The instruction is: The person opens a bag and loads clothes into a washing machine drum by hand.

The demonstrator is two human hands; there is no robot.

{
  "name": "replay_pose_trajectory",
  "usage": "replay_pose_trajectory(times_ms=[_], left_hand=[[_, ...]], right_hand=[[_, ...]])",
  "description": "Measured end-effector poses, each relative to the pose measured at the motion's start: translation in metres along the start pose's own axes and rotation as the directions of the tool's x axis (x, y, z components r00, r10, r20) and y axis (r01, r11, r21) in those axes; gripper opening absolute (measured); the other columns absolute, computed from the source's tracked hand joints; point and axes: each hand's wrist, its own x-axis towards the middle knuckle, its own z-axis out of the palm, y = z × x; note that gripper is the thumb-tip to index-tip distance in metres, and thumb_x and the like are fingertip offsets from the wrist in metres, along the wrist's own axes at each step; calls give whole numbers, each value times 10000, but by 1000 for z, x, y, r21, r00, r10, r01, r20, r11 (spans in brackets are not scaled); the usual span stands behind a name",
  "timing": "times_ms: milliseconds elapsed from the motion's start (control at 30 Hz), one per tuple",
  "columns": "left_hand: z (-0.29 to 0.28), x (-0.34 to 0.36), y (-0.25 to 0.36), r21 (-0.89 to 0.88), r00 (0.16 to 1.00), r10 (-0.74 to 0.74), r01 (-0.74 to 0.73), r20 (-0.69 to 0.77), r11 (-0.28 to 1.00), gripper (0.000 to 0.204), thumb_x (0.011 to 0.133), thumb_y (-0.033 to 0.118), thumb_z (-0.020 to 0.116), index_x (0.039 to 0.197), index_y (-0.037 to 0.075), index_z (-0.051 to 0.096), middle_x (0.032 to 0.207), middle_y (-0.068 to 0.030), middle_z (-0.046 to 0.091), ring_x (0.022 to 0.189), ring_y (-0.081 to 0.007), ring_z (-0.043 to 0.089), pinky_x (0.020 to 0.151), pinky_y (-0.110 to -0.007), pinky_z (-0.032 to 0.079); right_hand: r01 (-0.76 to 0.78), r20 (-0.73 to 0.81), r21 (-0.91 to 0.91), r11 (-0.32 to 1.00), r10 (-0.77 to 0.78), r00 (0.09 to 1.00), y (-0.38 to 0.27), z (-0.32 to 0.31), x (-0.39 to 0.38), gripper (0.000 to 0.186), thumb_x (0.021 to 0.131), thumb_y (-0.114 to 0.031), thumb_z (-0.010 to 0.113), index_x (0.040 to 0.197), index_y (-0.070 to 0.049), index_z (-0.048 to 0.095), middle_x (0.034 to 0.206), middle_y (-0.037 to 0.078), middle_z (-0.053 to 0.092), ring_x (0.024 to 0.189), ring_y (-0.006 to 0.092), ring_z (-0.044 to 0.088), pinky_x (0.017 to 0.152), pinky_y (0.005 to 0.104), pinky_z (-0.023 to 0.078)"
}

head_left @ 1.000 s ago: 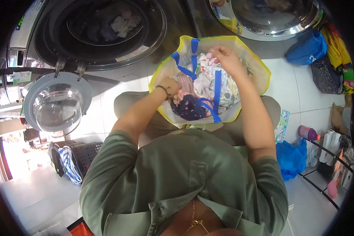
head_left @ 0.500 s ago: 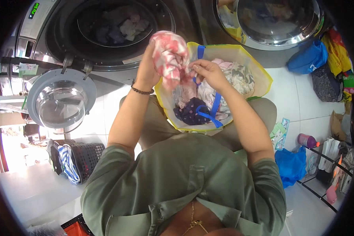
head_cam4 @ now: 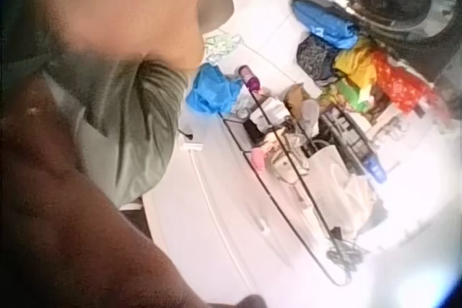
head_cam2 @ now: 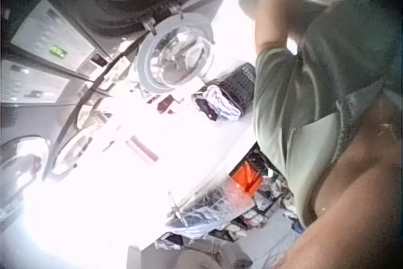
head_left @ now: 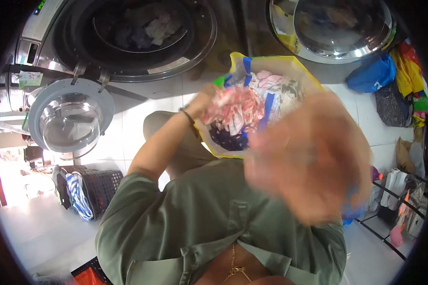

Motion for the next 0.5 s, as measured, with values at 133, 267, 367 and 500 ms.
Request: replay_pose_trajectory(times_ms=[133, 267, 367, 500], left_hand=[[44, -21, -16, 965, 979, -89, -162, 183, 205, 689, 867, 419, 659, 1365, 12, 410, 1236, -178, 601, 1035, -278, 626, 853, -382, 530], [44, -37, 12, 992, 960, -260, -86, 107, 92, 498, 868, 352, 647, 1207, -3, 566, 1131, -179, 656, 1013, -280, 641, 889, -359, 505], [9, -43, 46, 832, 797, -259, -479, 545, 279, 395, 868, 316, 622, 1113, 7, 636, 1116, -189, 664, 1022, -280, 640, 906, -362, 491], [-78, -53, 81, 586, 912, -28, -239, 408, 774, 305, 892, 213, 579, 1080, -10, 665, 1102, -142, 672, 979, -260, 638, 916, -350, 479]], right_hand=[[-228, 99, 85, 970, 220, 970, -62, -23, 41, 281, 750, -263, 743, 1027, -242, 696, 915, 35, 660, 702, 168, 549, 615, 293, 366], [-86, 273, -77, 993, 104, 956, -38, -9, 55, 238, 734, -209, 706, 971, -207, 698, 884, 36, 659, 709, 185, 571, 620, 316, 406], [76, 262, -31, 997, -66, 963, -30, 7, 52, 210, 722, -169, 679, 930, -181, 701, 861, 37, 659, 715, 198, 588, 623, 333, 436], [221, 133, 118, 968, -236, 963, -23, 29, 44, 183, 705, -115, 642, 875, -146, 703, 831, 38, 658, 722, 215, 609, 627, 356, 476]])
